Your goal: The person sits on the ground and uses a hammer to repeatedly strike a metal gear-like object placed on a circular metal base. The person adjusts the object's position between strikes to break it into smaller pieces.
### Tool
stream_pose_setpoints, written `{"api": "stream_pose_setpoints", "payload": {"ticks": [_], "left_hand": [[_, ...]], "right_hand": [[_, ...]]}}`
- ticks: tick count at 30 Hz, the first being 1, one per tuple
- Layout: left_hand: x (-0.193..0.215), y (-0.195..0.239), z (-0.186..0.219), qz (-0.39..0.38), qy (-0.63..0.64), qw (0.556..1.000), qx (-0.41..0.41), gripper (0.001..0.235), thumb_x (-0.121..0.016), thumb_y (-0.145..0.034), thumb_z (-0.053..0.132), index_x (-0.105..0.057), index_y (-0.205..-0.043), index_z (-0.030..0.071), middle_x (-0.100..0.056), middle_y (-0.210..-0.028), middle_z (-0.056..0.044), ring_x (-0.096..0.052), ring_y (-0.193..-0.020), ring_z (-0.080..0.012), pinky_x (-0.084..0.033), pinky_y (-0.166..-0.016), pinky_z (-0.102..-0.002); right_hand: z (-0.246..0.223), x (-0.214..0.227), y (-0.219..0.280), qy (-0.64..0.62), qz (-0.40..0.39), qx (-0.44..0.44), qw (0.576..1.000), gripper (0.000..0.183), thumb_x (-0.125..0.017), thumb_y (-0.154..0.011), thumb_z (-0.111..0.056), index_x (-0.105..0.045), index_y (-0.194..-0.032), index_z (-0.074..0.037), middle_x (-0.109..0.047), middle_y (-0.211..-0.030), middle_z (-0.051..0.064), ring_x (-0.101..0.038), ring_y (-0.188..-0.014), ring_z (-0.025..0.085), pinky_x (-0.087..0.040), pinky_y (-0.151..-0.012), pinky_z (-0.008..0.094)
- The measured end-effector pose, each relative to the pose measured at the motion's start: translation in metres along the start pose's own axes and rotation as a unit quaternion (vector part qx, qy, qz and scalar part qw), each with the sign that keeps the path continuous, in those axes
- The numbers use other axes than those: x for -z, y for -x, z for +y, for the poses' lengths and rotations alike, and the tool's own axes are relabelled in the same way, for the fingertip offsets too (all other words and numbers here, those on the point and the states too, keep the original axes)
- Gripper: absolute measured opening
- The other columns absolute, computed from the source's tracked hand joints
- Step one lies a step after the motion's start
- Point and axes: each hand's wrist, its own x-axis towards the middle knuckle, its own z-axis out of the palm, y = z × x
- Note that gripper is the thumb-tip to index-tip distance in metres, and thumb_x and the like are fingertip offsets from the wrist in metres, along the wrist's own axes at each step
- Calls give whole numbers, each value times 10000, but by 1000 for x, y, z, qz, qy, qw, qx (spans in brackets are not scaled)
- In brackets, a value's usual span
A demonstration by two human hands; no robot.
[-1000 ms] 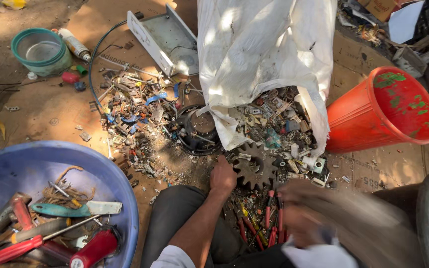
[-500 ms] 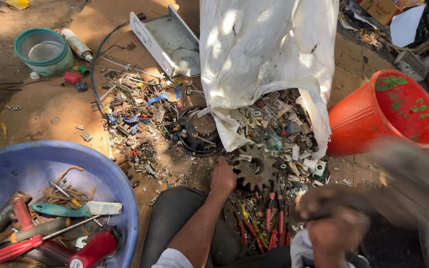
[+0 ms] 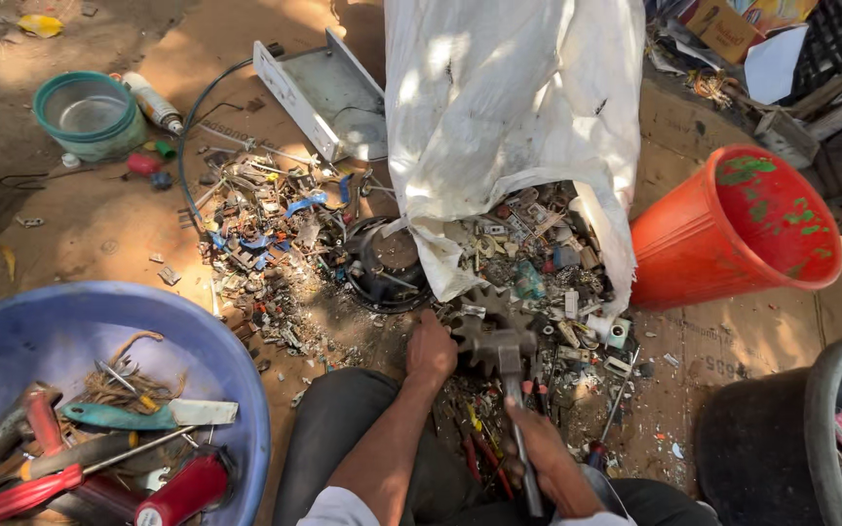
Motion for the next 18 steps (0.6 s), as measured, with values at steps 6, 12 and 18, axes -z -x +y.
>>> {"api": "stream_pose_setpoints", "payload": {"ticks": [6, 12, 18], "left_hand": [[8, 31, 4, 106, -22, 982, -157, 337, -566, -1021, 264, -504, -1203, -13, -634, -1064, -297, -644, -939, -498, -501, -815, -603], [14, 76, -9, 12, -117, 921, -371, 260, -547, -1029, 276, -526, -1193, 75, -669, -1067, -226, -666, -914, -454, -497, -788, -589], [7, 110, -8, -64, -143, 864, -478, 253, -601, -993, 224, -557, -1184, 63, -679, -1044, -211, -661, -920, -453, -507, -787, -558]], "right_hand": [[20, -21, 0, 45, 17, 25, 999, 499, -645, -961, -504, -639, -1040, -11, -577, -653, 88, -566, -482, 233, -496, -465, 386], [-4, -2, 7, 123, 230, 434, 862, 486, -622, -966, -401, -617, -1270, -22, -704, -1079, 132, -673, -967, 252, -525, -847, 413], [-12, 10, 17, 96, 92, 349, 928, 417, -570, -1072, -367, -634, -924, 17, -558, -645, 62, -517, -534, 198, -424, -493, 370]]}}
